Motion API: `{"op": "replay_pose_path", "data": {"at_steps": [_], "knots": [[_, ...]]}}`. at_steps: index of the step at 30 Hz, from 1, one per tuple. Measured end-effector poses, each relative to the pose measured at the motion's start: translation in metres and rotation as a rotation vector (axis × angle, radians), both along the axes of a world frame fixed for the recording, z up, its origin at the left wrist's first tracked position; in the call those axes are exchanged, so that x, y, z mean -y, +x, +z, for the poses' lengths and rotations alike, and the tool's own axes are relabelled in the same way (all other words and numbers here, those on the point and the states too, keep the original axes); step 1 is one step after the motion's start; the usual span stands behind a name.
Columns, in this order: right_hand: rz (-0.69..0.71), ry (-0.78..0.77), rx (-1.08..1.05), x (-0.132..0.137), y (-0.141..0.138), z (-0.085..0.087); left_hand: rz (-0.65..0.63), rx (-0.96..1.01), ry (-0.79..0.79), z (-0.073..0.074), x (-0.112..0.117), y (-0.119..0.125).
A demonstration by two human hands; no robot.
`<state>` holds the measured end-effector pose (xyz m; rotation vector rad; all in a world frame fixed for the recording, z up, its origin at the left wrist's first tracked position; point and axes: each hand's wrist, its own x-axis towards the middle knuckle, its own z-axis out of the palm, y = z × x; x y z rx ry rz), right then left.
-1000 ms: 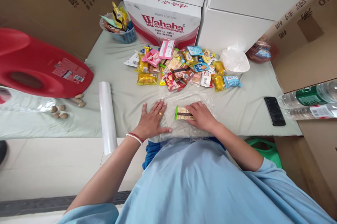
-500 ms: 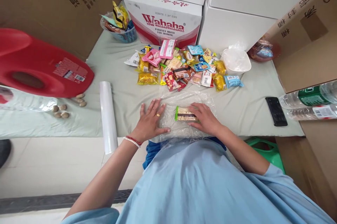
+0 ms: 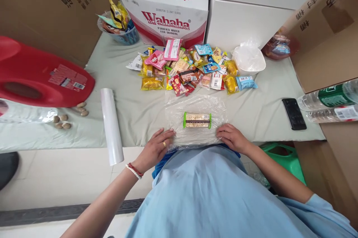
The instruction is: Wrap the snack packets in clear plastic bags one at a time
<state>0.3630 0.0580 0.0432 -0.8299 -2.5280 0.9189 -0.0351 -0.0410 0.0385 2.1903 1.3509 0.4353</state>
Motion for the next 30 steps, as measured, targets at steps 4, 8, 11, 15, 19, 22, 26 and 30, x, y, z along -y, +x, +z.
{"op": "replay_pose_path", "data": {"at_steps": [4,8,11,15,19,22,26,30], "knots": [[-0.033,-0.184,-0.011,-0.023,-0.007,0.028,0.203,0.151,-0.182,0.022,-0.020,-0.007],[-0.168,-0.276,-0.024,-0.054,-0.021,0.040,0.409,0.141,-0.206,0.035,-0.055,-0.005],[-0.294,-0.301,0.111,-0.073,-0.032,0.034,0.540,0.037,-0.175,0.031,-0.083,0.004],[-0.423,-0.177,0.495,-0.083,-0.038,0.028,0.647,-0.164,-0.155,0.019,-0.101,0.014],[-0.468,0.067,0.496,-0.089,-0.040,0.038,0.831,-0.151,0.130,0.024,-0.085,0.013],[-0.425,0.191,0.328,-0.099,-0.056,0.044,0.986,-0.106,0.527,0.038,-0.061,0.022],[-0.313,0.222,0.342,-0.116,-0.102,0.036,0.538,-0.042,0.670,0.046,-0.043,0.065],[-0.280,0.145,0.480,-0.137,-0.138,0.023,0.327,-0.235,0.276,0.032,-0.058,0.105]]}}
